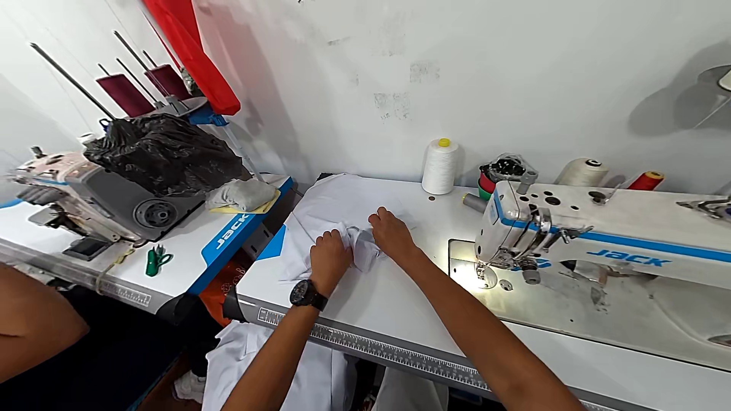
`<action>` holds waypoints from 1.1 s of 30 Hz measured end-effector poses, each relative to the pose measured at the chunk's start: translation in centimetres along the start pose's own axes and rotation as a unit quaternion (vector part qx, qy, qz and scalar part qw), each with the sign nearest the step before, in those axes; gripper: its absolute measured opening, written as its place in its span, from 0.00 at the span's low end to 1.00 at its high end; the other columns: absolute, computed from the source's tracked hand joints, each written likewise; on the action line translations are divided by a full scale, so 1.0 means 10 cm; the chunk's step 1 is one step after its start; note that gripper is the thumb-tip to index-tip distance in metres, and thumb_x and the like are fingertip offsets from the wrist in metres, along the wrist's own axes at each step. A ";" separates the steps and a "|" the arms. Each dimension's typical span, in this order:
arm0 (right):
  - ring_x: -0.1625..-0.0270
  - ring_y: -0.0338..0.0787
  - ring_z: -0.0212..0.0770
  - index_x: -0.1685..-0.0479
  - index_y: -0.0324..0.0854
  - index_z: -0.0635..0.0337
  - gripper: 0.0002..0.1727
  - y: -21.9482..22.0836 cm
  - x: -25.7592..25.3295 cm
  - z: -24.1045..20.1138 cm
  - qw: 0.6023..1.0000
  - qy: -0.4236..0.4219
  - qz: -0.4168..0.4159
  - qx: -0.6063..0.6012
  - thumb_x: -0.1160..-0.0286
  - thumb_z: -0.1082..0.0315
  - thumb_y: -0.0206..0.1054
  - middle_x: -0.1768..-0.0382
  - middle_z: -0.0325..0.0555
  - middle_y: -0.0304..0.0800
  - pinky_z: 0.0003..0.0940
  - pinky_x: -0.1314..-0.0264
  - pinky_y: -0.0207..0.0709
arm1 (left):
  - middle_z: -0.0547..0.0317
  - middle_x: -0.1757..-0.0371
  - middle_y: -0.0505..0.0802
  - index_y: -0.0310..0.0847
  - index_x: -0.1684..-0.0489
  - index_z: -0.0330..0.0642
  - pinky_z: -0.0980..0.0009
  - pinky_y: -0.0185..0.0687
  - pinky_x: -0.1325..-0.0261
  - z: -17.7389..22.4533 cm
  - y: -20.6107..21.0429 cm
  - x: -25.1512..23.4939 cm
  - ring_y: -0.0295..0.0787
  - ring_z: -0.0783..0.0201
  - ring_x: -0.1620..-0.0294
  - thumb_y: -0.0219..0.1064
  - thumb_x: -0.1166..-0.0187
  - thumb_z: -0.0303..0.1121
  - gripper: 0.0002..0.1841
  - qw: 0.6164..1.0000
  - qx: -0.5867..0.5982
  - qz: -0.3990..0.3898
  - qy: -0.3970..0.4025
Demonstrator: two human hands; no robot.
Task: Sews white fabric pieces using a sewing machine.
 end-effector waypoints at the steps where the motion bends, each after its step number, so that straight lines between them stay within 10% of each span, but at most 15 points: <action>1: 0.48 0.90 0.62 0.48 0.88 0.68 0.11 -0.04 -0.01 0.04 1.000 0.005 0.026 -0.001 0.24 0.76 0.65 0.50 0.64 0.86 0.53 0.52 0.87 | 0.28 0.40 0.87 0.82 0.42 0.26 0.32 0.79 0.41 0.04 0.02 0.01 0.83 0.29 0.35 0.68 0.19 0.38 0.21 1.000 -0.023 0.009 -0.009; 6: 0.47 0.91 0.58 0.52 0.92 0.60 0.10 -0.36 -0.07 0.23 0.991 0.090 0.084 -0.053 0.23 0.70 0.66 0.37 0.60 0.85 0.54 0.53 0.87 | 0.25 0.41 0.88 0.82 0.42 0.25 0.28 0.79 0.44 -0.05 -0.18 0.00 0.86 0.26 0.39 0.61 0.16 0.35 0.18 0.999 0.010 0.019 -0.050; 9: 0.48 0.93 0.60 0.48 0.90 0.62 0.13 -0.41 -0.24 0.41 0.960 0.222 -0.008 -0.174 0.17 0.67 0.61 0.49 0.59 0.93 0.64 0.47 0.82 | 0.20 0.48 0.88 0.75 0.34 0.25 0.23 0.77 0.46 -0.23 -0.66 -0.24 0.86 0.20 0.43 0.53 0.10 0.34 0.19 0.995 0.071 0.060 -0.036; 12: 0.56 0.94 0.51 0.34 0.81 0.64 0.17 -0.42 -0.58 0.46 0.891 0.280 -0.028 -0.356 0.10 0.67 0.53 0.49 0.61 0.91 0.51 0.52 0.87 | 0.22 0.50 0.90 0.76 0.33 0.29 0.22 0.76 0.45 -0.08 -1.27 -0.57 0.87 0.21 0.45 0.49 0.08 0.33 0.18 0.990 0.050 0.125 0.040; 16: 0.52 0.95 0.49 0.34 0.82 0.62 0.18 -1.29 -0.86 0.14 0.941 0.130 0.080 -0.304 0.10 0.72 0.50 0.48 0.58 0.93 0.49 0.46 0.88 | 0.26 0.51 0.90 0.81 0.35 0.31 0.27 0.78 0.44 0.46 -2.11 -0.52 0.89 0.26 0.49 0.55 0.09 0.32 0.16 0.968 0.032 0.143 0.202; 20: 0.48 0.93 0.52 0.44 0.89 0.58 0.15 -2.18 -0.22 -0.40 0.988 -0.028 0.132 -0.071 0.19 0.77 0.58 0.51 0.52 0.92 0.54 0.48 0.85 | 0.46 0.61 0.91 0.81 0.38 0.38 0.48 0.86 0.68 1.03 -2.49 0.22 0.87 0.52 0.74 0.64 0.13 0.31 0.12 0.944 -0.008 0.074 0.322; 26: 0.70 0.90 0.41 0.39 0.87 0.45 0.15 -2.26 1.99 -0.60 0.990 -0.110 -0.082 0.033 0.20 0.65 0.61 0.55 0.37 0.92 0.42 0.77 0.81 | 0.80 0.70 0.87 0.87 0.46 0.55 0.82 0.81 0.74 1.53 -1.56 1.46 0.80 0.84 0.76 0.61 0.16 0.54 0.18 0.806 0.072 -0.134 0.571; 29: 0.56 0.95 0.41 0.34 0.86 0.41 0.17 -1.84 2.86 -0.29 0.985 -0.028 -0.166 -0.021 0.17 0.56 0.62 0.42 0.34 0.93 0.45 0.64 0.89 | 0.63 0.39 0.93 0.87 0.33 0.52 0.56 0.88 0.37 1.45 -0.52 1.48 0.90 0.63 0.39 0.61 0.16 0.52 0.22 0.829 0.079 -0.161 0.529; 33: 0.24 0.83 0.51 0.33 0.87 0.41 0.17 -1.18 3.35 -0.21 0.996 0.056 -0.072 -0.024 0.18 0.57 0.66 0.25 0.44 0.84 0.60 0.27 0.78 | 0.60 0.09 0.69 0.71 0.13 0.58 0.30 0.52 0.14 1.58 0.74 1.67 0.56 0.48 0.06 0.47 0.11 0.58 0.30 0.862 0.041 -0.127 0.488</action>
Point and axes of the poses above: each hand's wrist, its own x-axis away from the middle knuckle, its own y-axis out of the palm, z = x × y, the point moved 9 cm from there along -x, towards the middle knuckle
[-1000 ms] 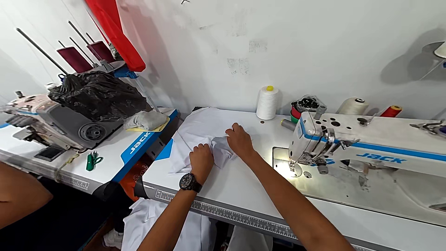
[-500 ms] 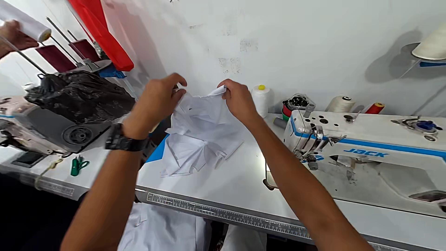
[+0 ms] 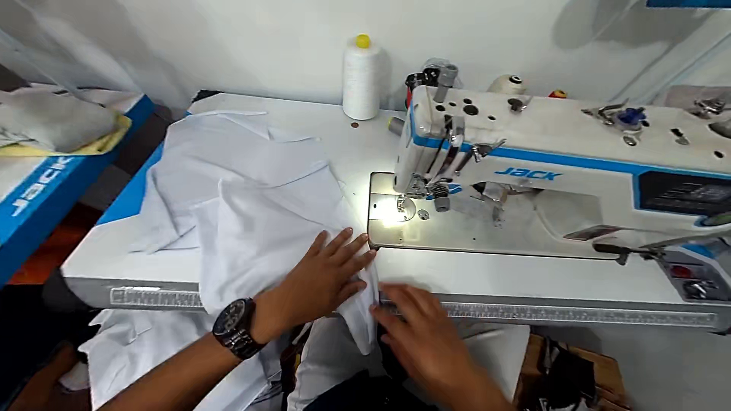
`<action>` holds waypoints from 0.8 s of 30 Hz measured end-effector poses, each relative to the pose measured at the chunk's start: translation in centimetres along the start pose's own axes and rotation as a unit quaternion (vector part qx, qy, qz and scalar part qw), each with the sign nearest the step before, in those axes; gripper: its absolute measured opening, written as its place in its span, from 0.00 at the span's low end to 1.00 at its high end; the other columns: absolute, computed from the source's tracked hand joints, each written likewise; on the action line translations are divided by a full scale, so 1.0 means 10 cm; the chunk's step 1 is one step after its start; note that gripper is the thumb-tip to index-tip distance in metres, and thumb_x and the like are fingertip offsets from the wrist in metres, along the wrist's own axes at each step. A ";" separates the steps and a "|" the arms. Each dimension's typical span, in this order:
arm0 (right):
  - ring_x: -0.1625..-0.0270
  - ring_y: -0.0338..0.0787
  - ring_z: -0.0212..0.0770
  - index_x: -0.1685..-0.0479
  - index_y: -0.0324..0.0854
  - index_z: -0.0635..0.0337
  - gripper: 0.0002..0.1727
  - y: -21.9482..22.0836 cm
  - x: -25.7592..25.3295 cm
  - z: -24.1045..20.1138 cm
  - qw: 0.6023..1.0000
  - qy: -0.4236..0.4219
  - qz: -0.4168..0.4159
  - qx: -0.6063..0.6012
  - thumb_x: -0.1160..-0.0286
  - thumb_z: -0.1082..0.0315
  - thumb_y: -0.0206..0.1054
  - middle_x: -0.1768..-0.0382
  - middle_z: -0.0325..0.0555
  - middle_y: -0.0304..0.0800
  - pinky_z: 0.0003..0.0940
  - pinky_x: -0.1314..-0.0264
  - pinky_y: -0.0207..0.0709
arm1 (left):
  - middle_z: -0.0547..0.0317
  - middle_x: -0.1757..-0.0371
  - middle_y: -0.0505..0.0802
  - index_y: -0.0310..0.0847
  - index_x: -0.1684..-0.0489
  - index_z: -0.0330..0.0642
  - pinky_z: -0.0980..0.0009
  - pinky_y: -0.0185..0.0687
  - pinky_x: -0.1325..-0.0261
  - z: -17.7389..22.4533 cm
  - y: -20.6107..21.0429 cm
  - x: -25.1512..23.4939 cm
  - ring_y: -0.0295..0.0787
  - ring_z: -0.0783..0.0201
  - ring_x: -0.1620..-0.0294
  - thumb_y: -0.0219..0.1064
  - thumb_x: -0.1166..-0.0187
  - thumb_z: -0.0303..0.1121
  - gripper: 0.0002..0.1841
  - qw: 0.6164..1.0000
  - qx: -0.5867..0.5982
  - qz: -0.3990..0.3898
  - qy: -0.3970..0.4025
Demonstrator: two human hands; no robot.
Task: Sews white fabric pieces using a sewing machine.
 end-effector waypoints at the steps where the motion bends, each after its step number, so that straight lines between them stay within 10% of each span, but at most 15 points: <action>1: 0.23 0.82 0.51 0.33 0.86 0.39 0.17 0.05 0.06 -0.04 0.999 -0.001 0.036 0.005 0.17 0.56 0.65 0.25 0.44 0.83 0.62 0.25 0.75 | 0.61 0.07 0.66 0.67 0.11 0.57 0.31 0.49 0.12 0.02 0.08 -0.10 0.52 0.50 0.05 0.42 0.09 0.57 0.31 1.000 -0.004 0.010 0.001; 5: 0.25 0.84 0.49 0.29 0.85 0.42 0.25 -0.09 0.03 0.15 0.990 0.093 0.109 -0.008 0.15 0.43 0.58 0.25 0.44 0.84 0.57 0.25 0.77 | 0.45 0.10 0.68 0.54 0.08 0.34 0.46 0.49 0.07 -0.09 -0.03 -0.64 0.60 0.51 0.08 0.43 0.07 0.41 0.31 0.986 0.157 0.024 -0.047; 8: 0.42 0.90 0.59 0.34 0.84 0.62 0.40 -0.27 -0.20 0.75 0.965 0.224 0.133 0.024 0.28 0.33 0.66 0.41 0.57 0.90 0.59 0.46 0.84 | 0.38 0.18 0.76 0.59 0.15 0.29 0.55 0.69 0.15 -0.15 -0.14 -0.89 0.74 0.52 0.17 0.45 0.09 0.30 0.25 0.950 0.277 0.110 -0.089; 11: 0.54 0.90 0.58 0.56 0.87 0.65 0.26 -0.30 -0.48 0.99 0.968 0.226 0.111 0.018 0.32 0.46 0.76 0.56 0.58 0.87 0.55 0.59 0.85 | 0.39 0.22 0.79 0.63 0.19 0.29 0.56 0.74 0.19 -0.19 -0.24 -0.75 0.78 0.54 0.21 0.45 0.12 0.28 0.24 0.942 0.259 0.191 -0.091; 13: 0.56 0.90 0.46 0.53 0.86 0.63 0.15 -0.26 -0.56 1.00 0.965 0.220 0.066 -0.125 0.26 0.60 0.72 0.55 0.49 0.87 0.46 0.58 0.87 | 0.40 0.20 0.78 0.66 0.20 0.29 0.54 0.71 0.17 -0.28 -0.33 -0.56 0.74 0.52 0.18 0.47 0.12 0.28 0.23 0.948 0.199 0.219 -0.118; 17: 0.56 0.89 0.40 0.37 0.73 0.58 0.14 0.04 -0.49 1.11 0.742 0.327 0.055 -0.582 0.19 0.70 0.63 0.53 0.47 0.86 0.42 0.53 0.86 | 0.44 0.18 0.78 0.70 0.19 0.33 0.40 0.58 0.11 -0.39 -0.22 -0.12 0.69 0.47 0.14 0.48 0.10 0.38 0.26 0.951 0.139 0.181 -0.210; 21: 0.60 0.93 0.36 0.26 0.74 0.51 0.24 -0.22 -0.44 1.08 0.894 0.283 0.105 -0.331 0.21 0.66 0.69 0.49 0.38 0.93 0.38 0.62 0.90 | 0.45 0.30 0.89 0.87 0.36 0.37 0.40 0.76 0.24 -0.39 -0.47 -0.04 0.84 0.45 0.26 0.54 0.10 0.42 0.21 0.963 0.058 0.142 -0.220; 24: 0.68 0.89 0.31 0.29 0.79 0.46 0.23 -0.25 -0.33 1.02 0.925 0.267 0.102 -0.251 0.25 0.63 0.72 0.58 0.34 0.92 0.32 0.69 0.86 | 0.42 0.19 0.80 0.79 0.22 0.44 0.26 0.59 0.20 -1.00 -0.60 -0.28 0.70 0.36 0.16 0.53 0.10 0.51 0.27 0.973 0.012 0.087 -0.215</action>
Point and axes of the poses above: each hand's wrist, its own x-axis away from the middle knuckle, its own y-axis out of the palm, z = x × y, the point moved 9 cm from there along -x, towards the middle knuckle
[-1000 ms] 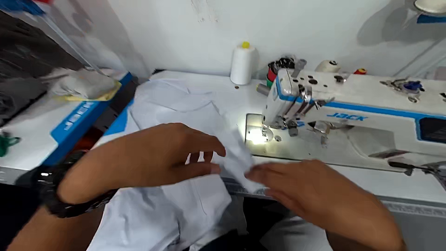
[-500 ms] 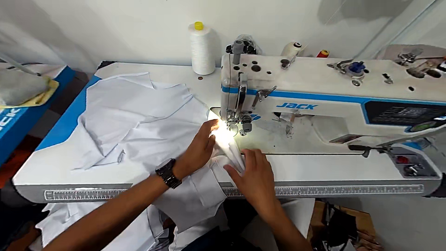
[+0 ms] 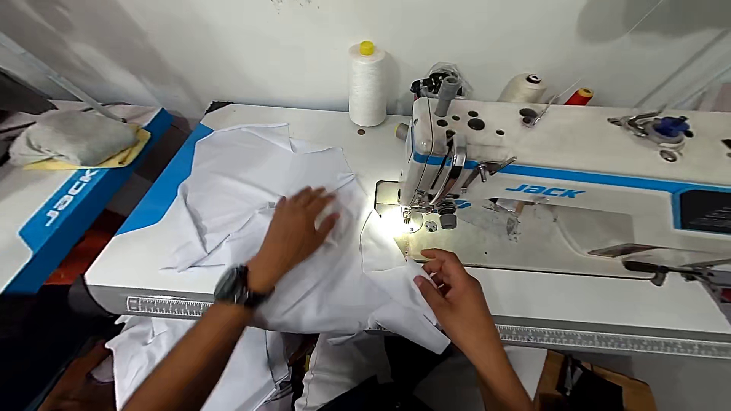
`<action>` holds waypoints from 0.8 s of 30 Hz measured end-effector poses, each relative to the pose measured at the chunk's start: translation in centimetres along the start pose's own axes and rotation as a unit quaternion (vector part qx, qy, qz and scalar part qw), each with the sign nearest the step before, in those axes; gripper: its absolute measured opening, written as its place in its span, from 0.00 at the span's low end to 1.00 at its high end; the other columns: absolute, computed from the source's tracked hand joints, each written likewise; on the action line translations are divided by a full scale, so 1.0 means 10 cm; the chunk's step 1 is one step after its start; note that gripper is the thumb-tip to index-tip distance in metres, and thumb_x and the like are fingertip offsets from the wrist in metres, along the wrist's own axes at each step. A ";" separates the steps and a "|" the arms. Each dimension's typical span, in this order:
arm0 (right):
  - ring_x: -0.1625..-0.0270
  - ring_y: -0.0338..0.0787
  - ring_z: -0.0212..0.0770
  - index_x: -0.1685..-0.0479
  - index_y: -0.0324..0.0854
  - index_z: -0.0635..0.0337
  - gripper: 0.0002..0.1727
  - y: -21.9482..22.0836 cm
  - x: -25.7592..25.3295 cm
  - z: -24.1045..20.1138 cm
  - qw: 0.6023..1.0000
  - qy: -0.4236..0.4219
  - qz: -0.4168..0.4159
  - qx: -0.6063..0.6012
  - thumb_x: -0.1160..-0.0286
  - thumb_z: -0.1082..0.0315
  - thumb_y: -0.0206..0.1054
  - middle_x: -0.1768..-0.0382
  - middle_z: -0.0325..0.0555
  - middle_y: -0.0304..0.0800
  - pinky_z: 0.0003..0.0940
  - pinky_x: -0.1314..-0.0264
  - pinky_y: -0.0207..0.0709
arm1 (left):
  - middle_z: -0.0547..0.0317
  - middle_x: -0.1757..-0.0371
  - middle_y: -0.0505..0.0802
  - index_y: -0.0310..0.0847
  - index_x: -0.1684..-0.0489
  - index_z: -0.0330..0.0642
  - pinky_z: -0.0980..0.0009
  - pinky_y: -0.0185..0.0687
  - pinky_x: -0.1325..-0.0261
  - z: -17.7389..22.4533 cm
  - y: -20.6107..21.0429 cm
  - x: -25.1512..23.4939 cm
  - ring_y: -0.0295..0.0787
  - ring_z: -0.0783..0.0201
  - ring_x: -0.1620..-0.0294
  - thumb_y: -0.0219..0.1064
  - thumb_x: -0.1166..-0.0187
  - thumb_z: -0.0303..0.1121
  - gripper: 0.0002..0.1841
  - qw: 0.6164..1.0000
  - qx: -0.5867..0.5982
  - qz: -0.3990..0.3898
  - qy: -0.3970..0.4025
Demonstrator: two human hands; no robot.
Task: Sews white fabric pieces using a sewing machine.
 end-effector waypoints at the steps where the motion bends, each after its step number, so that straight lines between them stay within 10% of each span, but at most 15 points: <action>1: 0.69 0.89 0.31 0.27 0.78 0.45 0.25 -0.02 0.05 0.02 1.000 0.006 -0.002 -0.004 0.25 0.63 0.72 0.59 0.34 0.91 0.31 0.69 0.86 | 0.45 0.14 0.74 0.73 0.15 0.52 0.19 0.52 0.22 -0.28 0.09 -0.17 0.62 0.34 0.11 0.49 0.11 0.59 0.32 0.999 -0.017 -0.021 -0.019; 3: 0.70 0.89 0.34 0.24 0.78 0.45 0.28 -0.20 0.14 0.11 0.999 0.023 0.038 0.006 0.26 0.64 0.73 0.59 0.38 0.92 0.35 0.70 0.87 | 0.49 0.07 0.64 0.62 0.09 0.61 0.11 0.38 0.25 -0.77 0.21 -0.39 0.49 0.32 0.07 0.43 0.16 0.70 0.39 0.997 -0.060 -0.034 -0.047; 7: 0.67 0.90 0.42 0.24 0.77 0.53 0.26 -0.69 0.34 0.36 0.969 0.077 0.168 0.165 0.23 0.66 0.70 0.55 0.45 0.90 0.48 0.67 0.87 | 0.42 0.09 0.66 0.63 0.10 0.48 0.14 0.41 0.23 -1.17 0.05 -0.53 0.52 0.31 0.08 0.49 0.15 0.67 0.41 0.995 -0.071 -0.010 -0.067; 12: 0.43 0.91 0.50 0.34 0.85 0.59 0.19 -0.35 0.32 -0.15 0.963 -0.054 0.153 0.215 0.23 0.66 0.69 0.42 0.53 0.89 0.50 0.48 0.89 | 0.35 0.25 0.83 0.80 0.28 0.34 0.30 0.60 0.19 0.10 -0.13 -0.31 0.74 0.35 0.20 0.60 0.12 0.37 0.21 0.996 -0.011 0.016 0.082; 17: 0.09 0.62 0.53 0.23 0.81 0.40 0.31 0.34 0.17 -0.18 0.944 -0.140 -0.025 0.297 0.17 0.35 0.56 0.13 0.42 0.69 0.67 0.12 0.56 | 0.54 0.08 0.67 0.70 0.13 0.60 0.18 0.43 0.20 0.81 0.66 -0.32 0.52 0.36 0.07 0.45 0.09 0.56 0.29 0.983 -0.056 -0.106 0.141; 20: 0.07 0.58 0.51 0.19 0.78 0.36 0.36 0.23 0.15 0.00 0.931 -0.113 -0.014 0.346 0.18 0.29 0.49 0.10 0.37 0.65 0.66 0.10 0.54 | 0.54 0.10 0.70 0.78 0.20 0.56 0.17 0.44 0.22 0.84 0.78 -0.69 0.53 0.36 0.07 0.43 0.10 0.52 0.28 0.983 -0.065 -0.104 0.137; 24: 0.10 0.64 0.58 0.19 0.77 0.45 0.37 -0.15 -0.08 0.20 0.927 -0.071 0.031 0.368 0.17 0.32 0.51 0.13 0.46 0.69 0.71 0.14 0.54 | 0.43 0.20 0.81 0.81 0.27 0.37 0.22 0.44 0.17 1.10 0.67 -1.13 0.65 0.39 0.12 0.68 0.22 0.34 0.24 0.970 0.057 -0.097 0.214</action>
Point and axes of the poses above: each hand's wrist, its own x-axis away from the middle knuckle, its own y-axis out of the palm, z = x × y, the point moved 9 cm from there along -x, towards the middle knuckle
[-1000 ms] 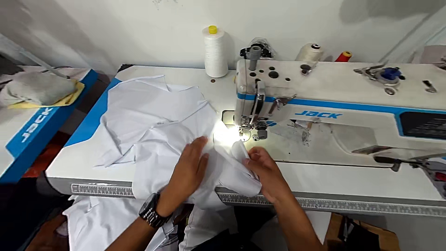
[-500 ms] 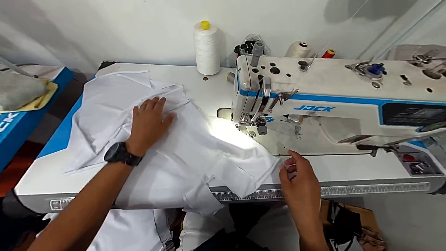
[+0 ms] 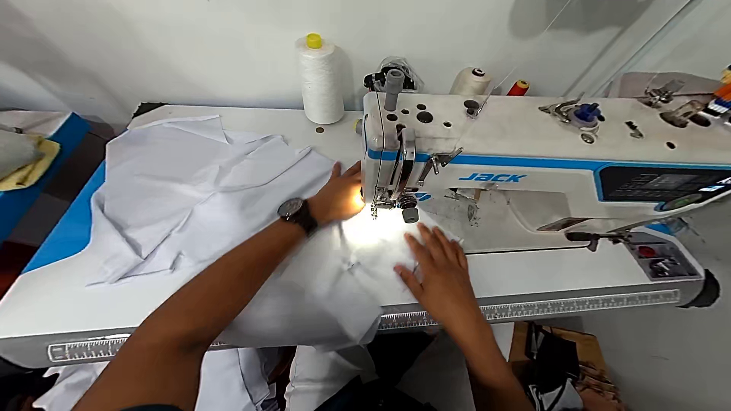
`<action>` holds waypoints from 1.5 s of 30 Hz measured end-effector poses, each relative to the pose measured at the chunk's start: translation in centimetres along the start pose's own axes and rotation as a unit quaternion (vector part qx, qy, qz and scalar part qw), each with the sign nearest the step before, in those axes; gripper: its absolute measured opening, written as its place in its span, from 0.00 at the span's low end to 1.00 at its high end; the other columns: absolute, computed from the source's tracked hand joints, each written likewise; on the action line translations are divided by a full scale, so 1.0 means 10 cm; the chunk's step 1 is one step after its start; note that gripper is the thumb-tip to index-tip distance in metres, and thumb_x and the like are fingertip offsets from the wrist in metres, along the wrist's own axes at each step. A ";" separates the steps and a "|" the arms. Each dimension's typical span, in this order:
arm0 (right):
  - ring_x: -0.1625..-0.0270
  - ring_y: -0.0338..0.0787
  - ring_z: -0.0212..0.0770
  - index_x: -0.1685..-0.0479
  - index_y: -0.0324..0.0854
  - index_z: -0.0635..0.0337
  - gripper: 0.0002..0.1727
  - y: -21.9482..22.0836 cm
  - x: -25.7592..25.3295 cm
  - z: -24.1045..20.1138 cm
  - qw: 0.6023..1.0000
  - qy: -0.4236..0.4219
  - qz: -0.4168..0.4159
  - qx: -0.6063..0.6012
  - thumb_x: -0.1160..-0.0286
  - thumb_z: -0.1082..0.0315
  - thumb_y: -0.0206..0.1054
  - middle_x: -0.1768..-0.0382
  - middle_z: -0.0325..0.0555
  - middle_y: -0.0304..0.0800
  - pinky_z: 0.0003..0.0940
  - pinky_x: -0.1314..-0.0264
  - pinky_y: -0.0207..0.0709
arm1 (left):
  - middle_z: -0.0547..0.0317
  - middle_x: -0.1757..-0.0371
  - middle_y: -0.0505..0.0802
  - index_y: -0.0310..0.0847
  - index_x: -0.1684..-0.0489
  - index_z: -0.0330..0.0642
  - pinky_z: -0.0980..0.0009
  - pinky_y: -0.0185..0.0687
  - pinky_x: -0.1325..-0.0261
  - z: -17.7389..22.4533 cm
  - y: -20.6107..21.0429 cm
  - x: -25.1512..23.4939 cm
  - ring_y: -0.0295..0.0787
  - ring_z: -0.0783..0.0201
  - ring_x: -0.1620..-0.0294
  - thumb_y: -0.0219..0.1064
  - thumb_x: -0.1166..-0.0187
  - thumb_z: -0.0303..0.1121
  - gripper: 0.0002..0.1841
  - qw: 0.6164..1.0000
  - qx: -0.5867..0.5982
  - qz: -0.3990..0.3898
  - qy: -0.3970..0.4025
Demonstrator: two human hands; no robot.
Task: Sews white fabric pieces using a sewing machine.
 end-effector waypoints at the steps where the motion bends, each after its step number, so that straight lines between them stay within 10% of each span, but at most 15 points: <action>1: 0.10 0.64 0.59 0.20 0.78 0.47 0.37 -0.04 -0.06 0.10 1.000 0.004 0.009 0.001 0.17 0.33 0.53 0.14 0.48 0.71 0.74 0.15 0.53 | 0.38 0.24 0.84 0.81 0.29 0.33 0.26 0.47 0.16 0.03 -0.10 -0.10 0.70 0.38 0.16 0.71 0.24 0.30 0.24 0.999 0.026 0.009 0.027; 6: 0.18 0.75 0.54 0.33 0.88 0.51 0.24 -0.27 -0.08 0.13 0.996 -0.017 0.066 -0.064 0.15 0.48 0.60 0.23 0.46 0.82 0.63 0.16 0.64 | 0.39 0.28 0.86 0.84 0.35 0.32 0.44 0.65 0.15 0.00 -0.57 0.15 0.75 0.41 0.19 0.56 0.14 0.30 0.17 0.995 -0.006 0.101 -0.010; 12: 0.51 0.91 0.44 0.53 0.92 0.51 0.12 -0.17 0.15 -0.57 0.982 -0.065 0.097 -0.150 0.20 0.56 0.67 0.54 0.42 0.92 0.43 0.54 0.87 | 0.51 0.32 0.88 0.84 0.31 0.42 0.46 0.80 0.29 0.42 -0.07 1.35 0.84 0.50 0.29 0.61 0.16 0.47 0.23 0.993 0.001 0.093 -0.067; 17: 0.55 0.88 0.45 0.49 0.93 0.49 0.17 0.02 0.38 -0.62 0.992 -0.033 0.082 -0.086 0.23 0.50 0.66 0.58 0.42 0.89 0.41 0.57 0.84 | 0.48 0.44 0.87 0.86 0.65 0.42 0.45 0.78 0.40 0.48 0.18 1.40 0.81 0.44 0.36 0.69 0.23 0.49 0.17 0.978 -0.030 0.153 -0.138; 21: 0.55 0.87 0.42 0.52 0.94 0.45 0.15 -0.01 0.49 -0.53 0.991 -0.036 0.091 -0.087 0.20 0.50 0.64 0.58 0.38 0.89 0.39 0.55 0.81 | 0.61 0.78 0.82 0.80 0.67 0.44 0.58 0.78 0.75 0.59 0.10 1.37 0.82 0.58 0.76 0.69 0.21 0.41 0.11 0.974 -0.032 0.113 -0.192; 24: 0.52 0.90 0.43 0.56 0.94 0.48 0.13 -0.19 0.35 -0.31 0.987 -0.023 0.092 -0.128 0.19 0.54 0.65 0.56 0.39 0.92 0.44 0.54 0.84 | 0.54 0.86 0.81 0.84 0.63 0.39 0.48 0.74 0.84 0.67 -0.15 1.36 0.82 0.48 0.85 0.70 0.21 0.43 0.14 0.968 -0.110 0.102 -0.203; 27: 0.47 0.91 0.49 0.47 0.90 0.58 0.13 -0.37 -0.04 -0.01 0.982 -0.007 0.093 -0.167 0.19 0.61 0.68 0.50 0.48 0.92 0.51 0.46 0.85 | 0.50 0.67 0.90 0.89 0.62 0.36 0.51 0.84 0.71 0.84 -0.30 1.05 0.90 0.48 0.68 0.66 0.19 0.32 0.09 0.986 -0.113 0.116 -0.041; 32: 0.49 0.88 0.57 0.38 0.86 0.60 0.27 -0.24 -0.35 -0.02 0.990 -0.035 0.038 -0.130 0.34 0.55 0.82 0.51 0.53 0.89 0.58 0.51 0.80 | 0.44 0.27 0.86 0.79 0.26 0.37 0.47 0.90 0.53 0.85 0.19 0.42 0.95 0.46 0.47 0.65 0.18 0.27 0.21 0.993 0.018 -0.036 0.110; 35: 0.54 0.87 0.54 0.41 0.89 0.56 0.29 -0.17 -0.26 0.04 0.993 -0.010 0.050 -0.102 0.36 0.47 0.81 0.57 0.49 0.89 0.56 0.53 0.78 | 0.43 0.39 0.89 0.81 0.30 0.36 0.48 0.88 0.61 0.83 0.30 0.33 0.93 0.47 0.57 0.65 0.19 0.30 0.19 0.991 0.007 -0.062 0.117; 38: 0.54 0.85 0.51 0.56 0.90 0.53 0.20 -0.19 -0.16 0.11 0.990 -0.003 0.077 -0.117 0.36 0.48 0.81 0.59 0.46 0.86 0.54 0.53 0.75 | 0.48 0.55 0.90 0.90 0.54 0.40 0.51 0.88 0.61 0.82 0.22 0.36 0.92 0.50 0.59 0.71 0.22 0.30 0.06 0.989 0.017 -0.038 0.144; 42: 0.50 0.86 0.40 0.64 0.88 0.51 0.08 -0.19 -0.14 0.15 0.976 -0.043 0.074 -0.201 0.30 0.58 0.78 0.51 0.39 0.88 0.48 0.44 0.77 | 0.62 0.50 0.93 0.91 0.62 0.46 0.57 0.81 0.35 0.66 0.08 0.50 0.87 0.62 0.41 0.73 0.27 0.33 0.04 0.980 0.116 0.009 0.161; 45: 0.58 0.87 0.30 0.60 0.87 0.51 0.06 -0.15 -0.12 0.21 0.952 -0.046 0.041 -0.300 0.27 0.62 0.76 0.55 0.34 0.90 0.32 0.55 0.84 | 0.60 0.51 0.94 0.89 0.58 0.41 0.69 0.83 0.35 0.53 0.09 0.53 0.88 0.69 0.43 0.72 0.27 0.29 0.05 0.953 0.260 -0.037 0.152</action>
Point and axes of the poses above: each hand's wrist, its own x-axis away from the middle knuckle, its own y-axis out of the palm, z = x × y, the point moved 9 cm from there along -x, towards the middle knuckle
